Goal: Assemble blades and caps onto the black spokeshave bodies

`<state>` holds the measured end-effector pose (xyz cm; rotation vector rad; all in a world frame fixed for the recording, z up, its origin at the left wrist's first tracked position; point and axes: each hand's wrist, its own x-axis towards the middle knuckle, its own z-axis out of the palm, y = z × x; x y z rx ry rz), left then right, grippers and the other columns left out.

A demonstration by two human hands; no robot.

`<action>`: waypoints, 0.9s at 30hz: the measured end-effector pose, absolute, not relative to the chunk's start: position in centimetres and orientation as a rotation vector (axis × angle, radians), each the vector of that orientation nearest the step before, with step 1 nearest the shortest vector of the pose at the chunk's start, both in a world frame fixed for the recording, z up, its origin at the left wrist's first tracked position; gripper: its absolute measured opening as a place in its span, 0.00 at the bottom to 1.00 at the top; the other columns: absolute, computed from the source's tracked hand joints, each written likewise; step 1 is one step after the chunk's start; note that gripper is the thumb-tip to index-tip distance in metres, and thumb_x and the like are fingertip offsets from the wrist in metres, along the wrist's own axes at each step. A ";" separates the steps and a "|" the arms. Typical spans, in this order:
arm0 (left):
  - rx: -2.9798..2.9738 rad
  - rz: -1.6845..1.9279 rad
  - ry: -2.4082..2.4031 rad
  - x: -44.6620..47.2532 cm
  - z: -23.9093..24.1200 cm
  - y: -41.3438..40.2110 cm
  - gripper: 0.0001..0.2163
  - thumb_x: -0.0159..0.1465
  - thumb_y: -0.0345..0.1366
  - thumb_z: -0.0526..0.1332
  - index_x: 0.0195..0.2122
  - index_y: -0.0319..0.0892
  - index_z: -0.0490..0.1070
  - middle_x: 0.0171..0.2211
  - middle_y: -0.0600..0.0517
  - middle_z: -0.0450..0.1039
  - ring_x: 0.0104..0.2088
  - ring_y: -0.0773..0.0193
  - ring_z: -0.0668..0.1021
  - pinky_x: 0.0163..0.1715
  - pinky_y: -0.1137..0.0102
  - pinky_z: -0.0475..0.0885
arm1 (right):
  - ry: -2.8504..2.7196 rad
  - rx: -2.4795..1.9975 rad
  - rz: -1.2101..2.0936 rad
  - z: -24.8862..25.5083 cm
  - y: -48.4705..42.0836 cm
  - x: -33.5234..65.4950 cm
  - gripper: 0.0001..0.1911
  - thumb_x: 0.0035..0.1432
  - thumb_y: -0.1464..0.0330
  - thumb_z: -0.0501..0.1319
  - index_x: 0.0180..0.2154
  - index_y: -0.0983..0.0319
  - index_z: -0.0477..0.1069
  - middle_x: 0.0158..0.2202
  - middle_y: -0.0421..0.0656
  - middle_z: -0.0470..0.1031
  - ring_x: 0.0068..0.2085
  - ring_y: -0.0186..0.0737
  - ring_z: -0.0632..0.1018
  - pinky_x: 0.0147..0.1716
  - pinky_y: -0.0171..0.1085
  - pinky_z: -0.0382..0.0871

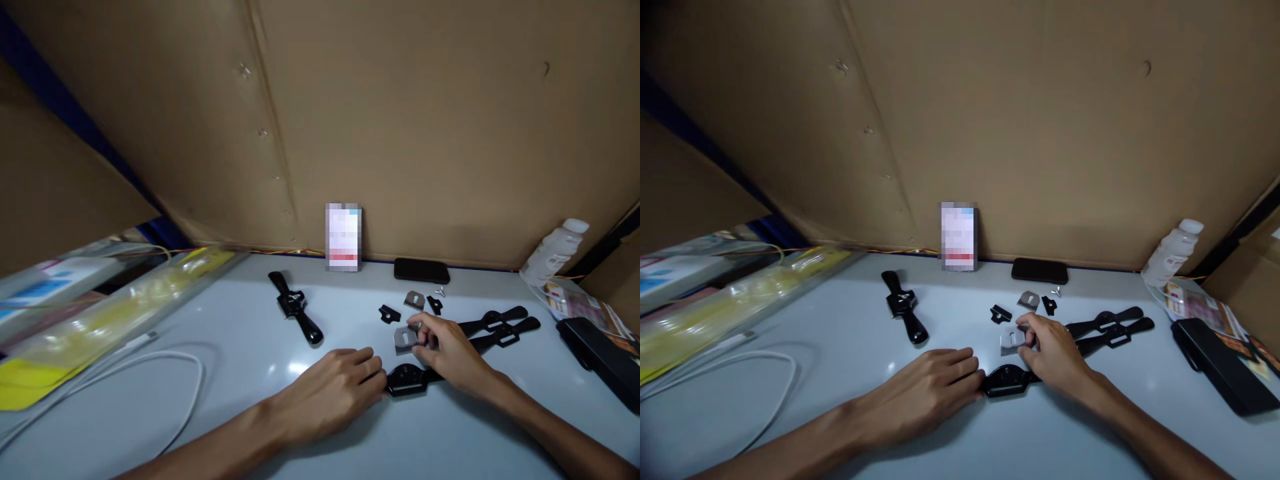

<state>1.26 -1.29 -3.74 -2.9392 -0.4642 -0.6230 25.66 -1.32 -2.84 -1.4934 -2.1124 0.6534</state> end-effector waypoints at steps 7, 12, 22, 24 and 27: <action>-2.982 -0.601 -0.494 1.0 -3.4 -1.2 0.12 0.75 0.34 0.54 0.33 0.42 0.69 0.30 0.52 0.71 0.28 0.63 0.71 0.23 0.65 0.65 | -2.249 -1.545 0.584 -2.3 -1.5 25.9 0.13 0.58 0.72 0.67 0.45 0.58 0.74 0.40 0.42 0.76 0.40 0.43 0.77 0.42 0.42 0.68; -2.994 -0.607 -0.514 0.8 -3.2 -0.9 0.10 0.75 0.30 0.53 0.36 0.41 0.70 0.31 0.51 0.70 0.29 0.62 0.71 0.24 0.66 0.66 | -2.021 -1.522 0.748 -2.0 -1.2 26.6 0.10 0.54 0.72 0.67 0.36 0.58 0.68 0.33 0.38 0.72 0.31 0.37 0.71 0.32 0.37 0.66; -3.033 -0.619 -0.510 0.4 -3.2 -0.8 0.12 0.76 0.30 0.50 0.47 0.37 0.73 0.33 0.49 0.73 0.31 0.62 0.73 0.26 0.66 0.72 | -1.705 -1.290 1.132 -2.3 -3.1 25.0 0.06 0.58 0.64 0.63 0.31 0.59 0.71 0.26 0.37 0.71 0.28 0.35 0.71 0.28 0.36 0.66; -2.987 -0.612 -0.484 0.4 -3.2 -0.8 0.13 0.76 0.29 0.48 0.47 0.35 0.73 0.33 0.48 0.74 0.31 0.62 0.73 0.25 0.66 0.72 | -1.779 -1.313 1.047 -2.7 -3.4 24.7 0.05 0.58 0.66 0.63 0.30 0.59 0.72 0.26 0.38 0.72 0.29 0.36 0.72 0.30 0.37 0.65; -2.936 -0.632 -0.448 0.5 -3.1 -0.9 0.14 0.75 0.26 0.47 0.48 0.33 0.73 0.34 0.48 0.75 0.32 0.61 0.74 0.26 0.66 0.73 | -1.859 -1.337 0.974 -3.0 -3.5 24.6 0.05 0.58 0.69 0.64 0.29 0.59 0.72 0.27 0.38 0.73 0.29 0.36 0.72 0.31 0.37 0.65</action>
